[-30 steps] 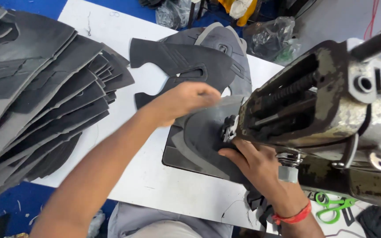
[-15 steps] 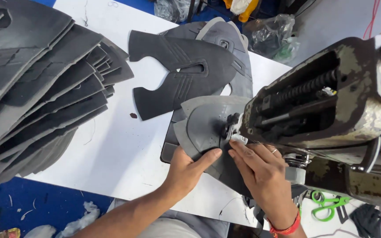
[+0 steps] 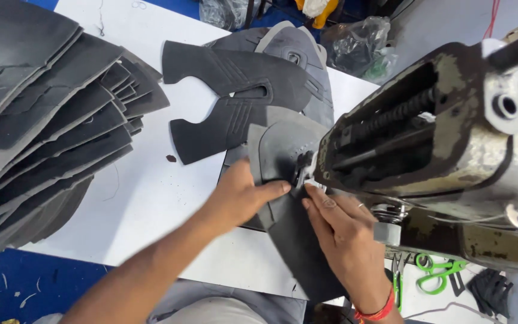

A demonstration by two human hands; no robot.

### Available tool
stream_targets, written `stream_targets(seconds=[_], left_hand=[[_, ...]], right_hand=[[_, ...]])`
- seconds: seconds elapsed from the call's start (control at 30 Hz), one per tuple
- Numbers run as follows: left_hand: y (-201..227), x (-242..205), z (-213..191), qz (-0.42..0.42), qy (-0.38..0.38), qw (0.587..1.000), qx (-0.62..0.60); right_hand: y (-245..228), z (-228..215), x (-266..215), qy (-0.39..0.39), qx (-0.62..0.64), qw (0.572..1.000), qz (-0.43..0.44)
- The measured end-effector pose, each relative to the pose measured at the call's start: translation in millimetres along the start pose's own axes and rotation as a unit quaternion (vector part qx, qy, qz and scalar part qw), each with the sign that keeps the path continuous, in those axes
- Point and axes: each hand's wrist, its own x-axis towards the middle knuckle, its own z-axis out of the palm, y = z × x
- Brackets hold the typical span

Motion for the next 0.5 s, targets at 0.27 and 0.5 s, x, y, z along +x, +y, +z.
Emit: stream_targets(seconds=[0.27,0.5], left_hand=[[23.1,84.5,-30.2,-0.18,-0.249,0.947,0.089],[32.5,63.5,-24.5,-0.167,-0.164,0.965,0.117]], right_hand=[[-22.5,10.6,-15.5,0.016,0.082,0.98,0.182],[-29.3,20.8,-21.3,0.028,0.164,0.944,0.285]])
